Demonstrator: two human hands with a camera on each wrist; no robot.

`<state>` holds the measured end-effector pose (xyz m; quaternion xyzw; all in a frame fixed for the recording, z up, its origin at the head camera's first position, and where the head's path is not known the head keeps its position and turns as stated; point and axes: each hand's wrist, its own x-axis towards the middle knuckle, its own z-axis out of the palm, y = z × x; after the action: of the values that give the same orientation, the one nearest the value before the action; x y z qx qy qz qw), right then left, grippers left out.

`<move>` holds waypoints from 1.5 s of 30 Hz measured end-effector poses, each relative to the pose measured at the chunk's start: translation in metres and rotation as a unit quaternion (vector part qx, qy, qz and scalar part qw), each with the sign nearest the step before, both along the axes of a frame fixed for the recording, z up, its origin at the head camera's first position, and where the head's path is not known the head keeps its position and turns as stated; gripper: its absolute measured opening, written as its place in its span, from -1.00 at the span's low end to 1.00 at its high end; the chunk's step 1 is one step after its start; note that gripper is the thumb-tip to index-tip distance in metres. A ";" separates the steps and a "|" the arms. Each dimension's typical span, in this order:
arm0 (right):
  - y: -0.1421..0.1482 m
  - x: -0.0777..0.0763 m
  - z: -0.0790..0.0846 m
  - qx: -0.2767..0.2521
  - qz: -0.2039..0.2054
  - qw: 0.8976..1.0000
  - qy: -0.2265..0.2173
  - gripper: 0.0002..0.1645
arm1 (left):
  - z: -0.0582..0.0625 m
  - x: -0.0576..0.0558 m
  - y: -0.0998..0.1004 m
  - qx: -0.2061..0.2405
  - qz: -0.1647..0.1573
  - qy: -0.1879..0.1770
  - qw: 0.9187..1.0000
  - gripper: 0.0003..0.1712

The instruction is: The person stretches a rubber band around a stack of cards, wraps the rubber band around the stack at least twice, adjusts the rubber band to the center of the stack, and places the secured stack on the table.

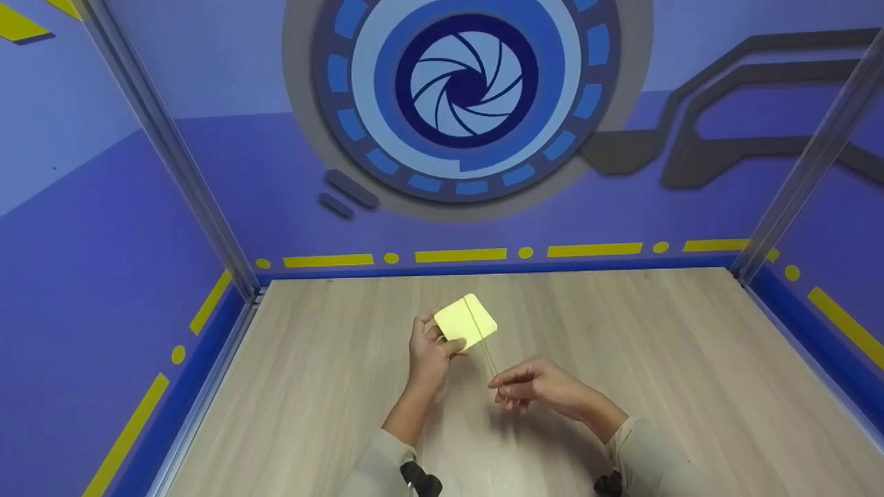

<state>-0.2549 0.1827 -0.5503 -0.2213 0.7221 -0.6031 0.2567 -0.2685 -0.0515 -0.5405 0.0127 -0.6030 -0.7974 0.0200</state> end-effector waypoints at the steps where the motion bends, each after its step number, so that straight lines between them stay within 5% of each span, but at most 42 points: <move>1: 0.000 0.002 0.001 -0.004 0.008 1.000 0.013 -0.58 | 0.000 0.000 0.001 0.010 0.001 -0.011 1.000 -0.20; 4: -0.004 0.010 0.004 -0.013 0.027 0.996 0.085 -0.50 | -0.002 0.002 0.004 0.032 0.000 -0.041 0.999 -0.20; 8: -0.018 0.020 0.010 0.039 0.020 0.972 0.229 -0.27 | -0.004 0.004 0.010 0.065 -0.003 -0.065 0.996 -0.17; 10: -0.026 0.023 0.011 0.068 -0.010 0.963 0.261 -0.13 | -0.003 0.004 0.012 0.078 0.004 -0.064 0.995 -0.17; 13: -0.034 0.025 0.009 0.062 -0.082 0.971 0.215 -0.01 | -0.001 0.003 0.013 0.090 0.029 -0.059 0.994 -0.17; 15: -0.036 0.025 0.008 0.023 -0.136 0.980 0.140 0.01 | -0.001 0.002 0.014 0.091 0.045 -0.049 0.994 -0.17; 19: -0.038 0.023 0.011 -0.036 -0.190 0.981 0.019 -0.08 | 0.000 0.002 0.014 0.074 0.062 -0.016 0.995 -0.18; 24: -0.029 0.015 0.015 -0.055 -0.133 0.987 -0.074 -0.14 | -0.001 0.003 0.009 0.057 0.058 0.023 0.996 -0.18; 28: -0.015 0.003 0.015 -0.068 -0.078 0.985 -0.137 -0.09 | -0.005 0.005 0.001 0.007 0.006 0.061 0.998 -0.20; 31: -0.006 -0.005 0.018 -0.070 -0.065 0.984 -0.152 -0.07 | -0.008 0.007 -0.004 -0.058 -0.054 0.094 0.992 -0.19; 37: 0.001 -0.011 0.026 -0.072 -0.045 0.987 -0.136 -0.23 | -0.008 0.011 -0.010 -0.137 -0.157 0.141 0.968 -0.23; 45: 0.001 -0.011 0.029 -0.012 -0.081 0.989 -0.122 -0.47 | 0.001 0.015 -0.010 -0.226 -0.217 0.150 0.938 -0.26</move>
<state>-0.2663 0.1839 -0.5214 -0.0897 0.6937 -0.6527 0.2910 -0.2538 -0.0610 -0.5396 -0.2431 -0.7457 -0.6174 -0.0613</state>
